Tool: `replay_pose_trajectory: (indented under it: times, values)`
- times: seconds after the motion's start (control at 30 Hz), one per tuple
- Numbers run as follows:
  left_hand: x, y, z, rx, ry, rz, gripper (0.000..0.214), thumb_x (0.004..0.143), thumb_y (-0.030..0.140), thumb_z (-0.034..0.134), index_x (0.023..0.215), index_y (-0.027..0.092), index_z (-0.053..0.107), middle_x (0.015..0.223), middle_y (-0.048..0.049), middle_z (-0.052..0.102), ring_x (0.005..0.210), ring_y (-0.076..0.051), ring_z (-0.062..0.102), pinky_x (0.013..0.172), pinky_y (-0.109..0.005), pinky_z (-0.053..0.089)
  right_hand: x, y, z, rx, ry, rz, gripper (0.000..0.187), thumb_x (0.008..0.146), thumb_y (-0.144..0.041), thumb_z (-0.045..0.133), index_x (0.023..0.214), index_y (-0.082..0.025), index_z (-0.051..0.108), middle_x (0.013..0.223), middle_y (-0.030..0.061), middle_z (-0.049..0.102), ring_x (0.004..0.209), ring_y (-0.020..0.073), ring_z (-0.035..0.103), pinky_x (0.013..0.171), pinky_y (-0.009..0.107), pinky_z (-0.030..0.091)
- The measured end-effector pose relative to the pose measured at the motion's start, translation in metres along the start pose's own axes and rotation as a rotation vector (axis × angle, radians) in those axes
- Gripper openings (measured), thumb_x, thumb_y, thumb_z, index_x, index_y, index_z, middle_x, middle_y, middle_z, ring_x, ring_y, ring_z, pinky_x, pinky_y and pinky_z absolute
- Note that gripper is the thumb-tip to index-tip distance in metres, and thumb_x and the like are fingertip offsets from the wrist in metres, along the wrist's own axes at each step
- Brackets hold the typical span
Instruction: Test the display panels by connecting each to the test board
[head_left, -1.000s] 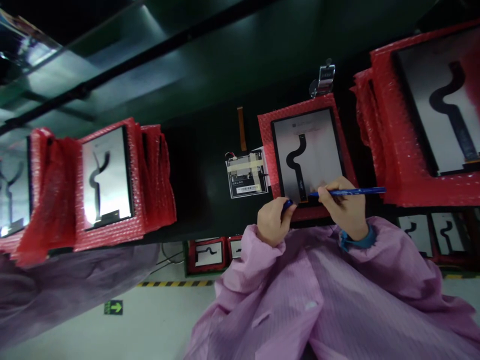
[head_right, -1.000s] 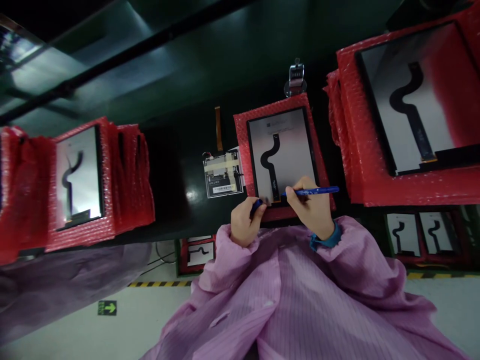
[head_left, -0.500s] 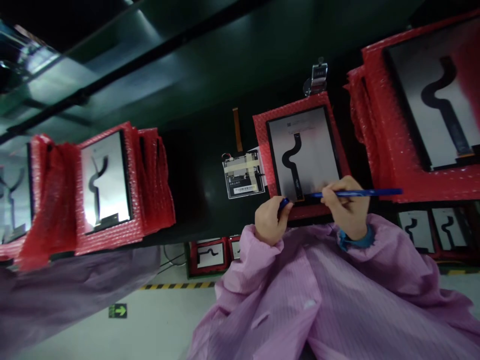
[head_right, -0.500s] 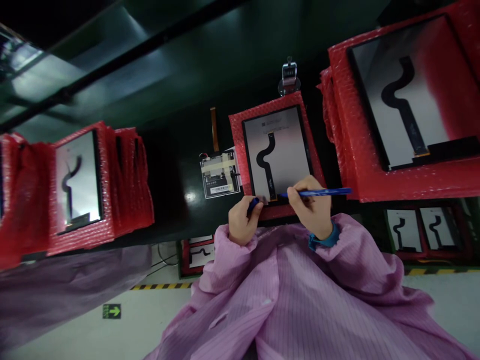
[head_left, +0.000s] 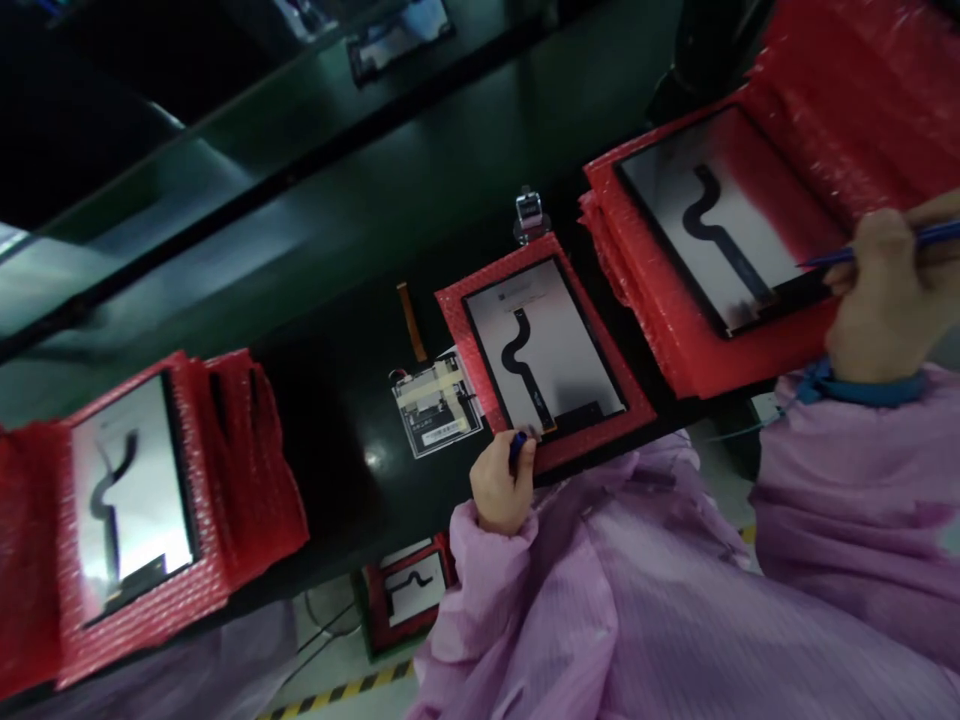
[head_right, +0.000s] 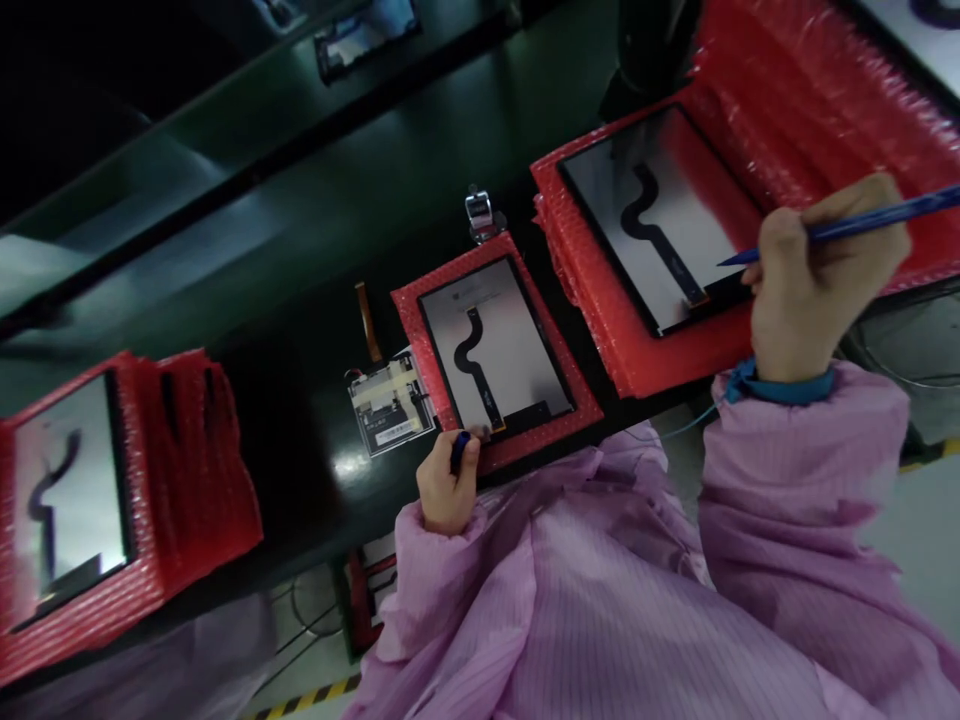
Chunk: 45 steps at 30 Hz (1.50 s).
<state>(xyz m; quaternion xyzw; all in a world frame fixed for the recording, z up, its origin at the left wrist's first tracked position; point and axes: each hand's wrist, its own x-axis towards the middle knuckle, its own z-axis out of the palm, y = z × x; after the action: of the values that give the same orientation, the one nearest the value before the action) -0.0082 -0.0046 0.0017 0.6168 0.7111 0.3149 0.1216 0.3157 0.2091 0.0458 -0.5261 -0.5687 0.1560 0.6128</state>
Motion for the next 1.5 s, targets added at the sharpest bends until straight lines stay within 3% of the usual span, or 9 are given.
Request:
replay_pose_trajectory:
  times: [0.13,0.5,0.67,0.8,0.87,1.0,1.13,1.4,1.5]
  values:
    - [0.001,0.002,0.0,-0.002,0.021,0.0,0.034,0.103,0.045,0.045,0.089,0.019,0.063,0.077,-0.0045,0.075,0.066,-0.016,0.071,0.063,-0.025,0.051,0.01,0.012,0.006,-0.2,0.066,-0.056,0.037,0.077,0.0,0.068,0.062,-0.022,0.042,0.057,-0.0083,0.038,0.046,0.0035,0.041,0.049,0.024,0.032]
    - [0.0,0.0,0.002,0.01,0.023,-0.009,0.033,0.102,0.043,0.046,0.09,0.018,0.065,0.079,-0.0046,0.076,0.068,-0.016,0.072,0.065,-0.025,0.053,0.01,0.001,0.008,-0.425,-0.038,-0.018,0.041,0.076,-0.004,0.07,0.058,-0.023,0.038,0.058,-0.0068,0.041,0.058,0.0056,0.039,0.061,0.028,0.03]
    - [-0.005,0.001,0.001,-0.05,0.1,-0.032,0.029,0.101,0.041,0.05,0.091,0.018,0.065,0.08,-0.0043,0.075,0.07,-0.016,0.071,0.068,-0.025,0.054,0.005,0.006,0.006,-0.306,0.063,-0.089,0.038,0.073,0.0,0.068,0.059,-0.023,0.04,0.06,-0.0048,0.041,0.057,0.0071,0.042,0.06,0.028,0.032]
    - [-0.018,0.009,-0.006,-0.188,0.123,-0.049,0.029,0.101,0.039,0.048,0.099,0.019,0.068,0.086,-0.0055,0.075,0.074,-0.017,0.072,0.072,-0.027,0.056,-0.016,-0.024,-0.002,0.203,0.225,-0.091,0.018,0.084,-0.012,0.062,0.074,-0.022,0.051,0.058,-0.0053,0.044,0.042,0.0063,0.039,0.046,0.025,0.029]
    - [-0.023,0.018,-0.007,-0.301,0.012,-0.063,0.033,0.103,0.041,0.045,0.108,0.019,0.068,0.088,-0.006,0.075,0.072,-0.017,0.071,0.069,-0.027,0.057,-0.037,-0.051,-0.005,0.46,0.082,-0.079,0.011,0.086,-0.02,0.064,0.08,-0.022,0.056,0.056,-0.0041,0.05,0.042,0.0086,0.043,0.043,0.025,0.032]
    - [-0.021,0.043,-0.001,-0.503,-0.205,0.003,0.036,0.103,0.046,0.046,0.118,0.021,0.067,0.095,-0.0072,0.077,0.079,-0.019,0.074,0.072,-0.029,0.059,-0.089,-0.096,0.004,0.739,-0.555,0.417,0.025,0.092,-0.04,0.063,0.078,-0.02,0.063,0.066,0.0005,0.056,0.053,0.0114,0.053,0.045,0.025,0.039]
    - [-0.009,0.063,0.005,-0.618,-0.264,0.147,0.032,0.103,0.044,0.047,0.119,0.022,0.065,0.103,-0.0066,0.079,0.092,-0.019,0.075,0.08,-0.028,0.059,-0.124,-0.109,0.025,0.805,-0.767,0.727,0.037,0.092,-0.049,0.061,0.07,-0.019,0.053,0.063,-0.0026,0.047,0.052,0.0083,0.042,0.045,0.022,0.033]
    - [-0.008,0.06,0.002,-0.646,-0.263,0.109,0.038,0.103,0.049,0.045,0.119,0.02,0.064,0.098,-0.0076,0.078,0.085,-0.02,0.075,0.075,-0.031,0.061,-0.128,-0.116,0.042,0.634,-0.927,0.579,0.04,0.094,-0.047,0.058,0.068,-0.019,0.047,0.061,-0.0056,0.038,0.05,0.006,0.033,0.046,0.02,0.03]
    - [-0.011,0.058,0.004,-0.702,-0.272,0.094,0.035,0.104,0.045,0.046,0.127,0.021,0.058,0.112,-0.0102,0.076,0.101,-0.023,0.074,0.087,-0.035,0.061,-0.133,-0.121,0.045,0.511,-0.941,0.385,0.033,0.099,-0.044,0.052,0.078,-0.019,0.059,0.071,-0.0009,0.053,0.064,0.0099,0.052,0.059,0.022,0.046]
